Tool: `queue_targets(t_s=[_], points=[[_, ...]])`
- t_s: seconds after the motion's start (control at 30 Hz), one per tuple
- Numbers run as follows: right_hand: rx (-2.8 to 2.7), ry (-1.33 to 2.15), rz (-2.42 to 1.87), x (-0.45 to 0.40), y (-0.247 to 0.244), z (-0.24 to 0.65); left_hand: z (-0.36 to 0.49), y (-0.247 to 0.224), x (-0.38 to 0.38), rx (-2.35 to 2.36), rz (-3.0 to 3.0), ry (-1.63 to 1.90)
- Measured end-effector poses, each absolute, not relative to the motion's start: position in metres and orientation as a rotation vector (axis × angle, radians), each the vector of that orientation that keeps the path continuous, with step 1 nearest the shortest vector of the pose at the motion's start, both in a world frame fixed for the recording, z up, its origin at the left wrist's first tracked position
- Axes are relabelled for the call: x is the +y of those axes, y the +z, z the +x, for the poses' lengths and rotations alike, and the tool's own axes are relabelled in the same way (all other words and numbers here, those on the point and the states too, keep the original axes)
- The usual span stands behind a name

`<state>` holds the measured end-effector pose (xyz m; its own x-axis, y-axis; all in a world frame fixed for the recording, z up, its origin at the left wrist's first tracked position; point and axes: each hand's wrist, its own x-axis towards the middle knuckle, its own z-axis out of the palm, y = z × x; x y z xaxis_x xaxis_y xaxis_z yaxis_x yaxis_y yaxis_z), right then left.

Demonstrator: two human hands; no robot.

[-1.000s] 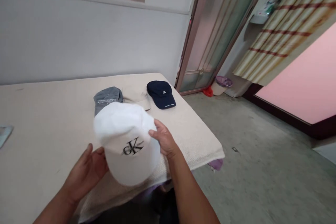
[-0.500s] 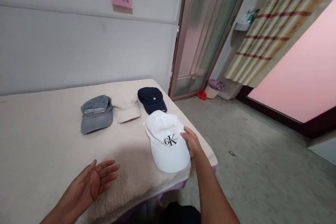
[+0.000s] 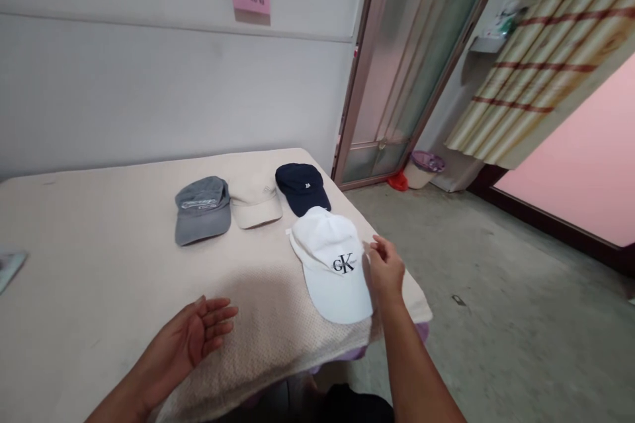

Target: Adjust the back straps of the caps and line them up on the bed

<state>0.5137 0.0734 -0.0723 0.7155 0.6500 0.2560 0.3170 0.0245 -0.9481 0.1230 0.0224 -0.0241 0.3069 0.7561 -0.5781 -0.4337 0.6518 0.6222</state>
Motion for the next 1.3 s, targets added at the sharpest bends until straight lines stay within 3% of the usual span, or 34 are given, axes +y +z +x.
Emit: queue_targets(t_s=[0.13,0.33,0.57,0.83,1.03,1.3], points=[[-0.785,0.108,-1.462,0.070,-0.046,0.474,0.111,-0.026,0.020,1.027,0.346,0.876],[-1.320,0.471,-1.292,0.041,-0.013,0.331,0.072,-0.027,0.022,1.042,0.157,1.172],[-2.237,0.918,-0.904,-0.006,-0.034,0.187,-0.042,-0.016,0.018,1.003,-0.108,1.648],[-2.425,1.008,-0.837,-0.013,-0.062,0.117,-0.189,-0.021,-0.037,1.161,-0.346,2.078],[-2.450,0.881,-0.840,-0.007,-0.078,0.087,-0.244,-0.022,-0.070,1.219,-0.361,2.113],[-2.400,0.915,-0.878,-0.002,-0.077,0.068,-0.249,-0.018,-0.053,1.136,-0.250,1.898]])
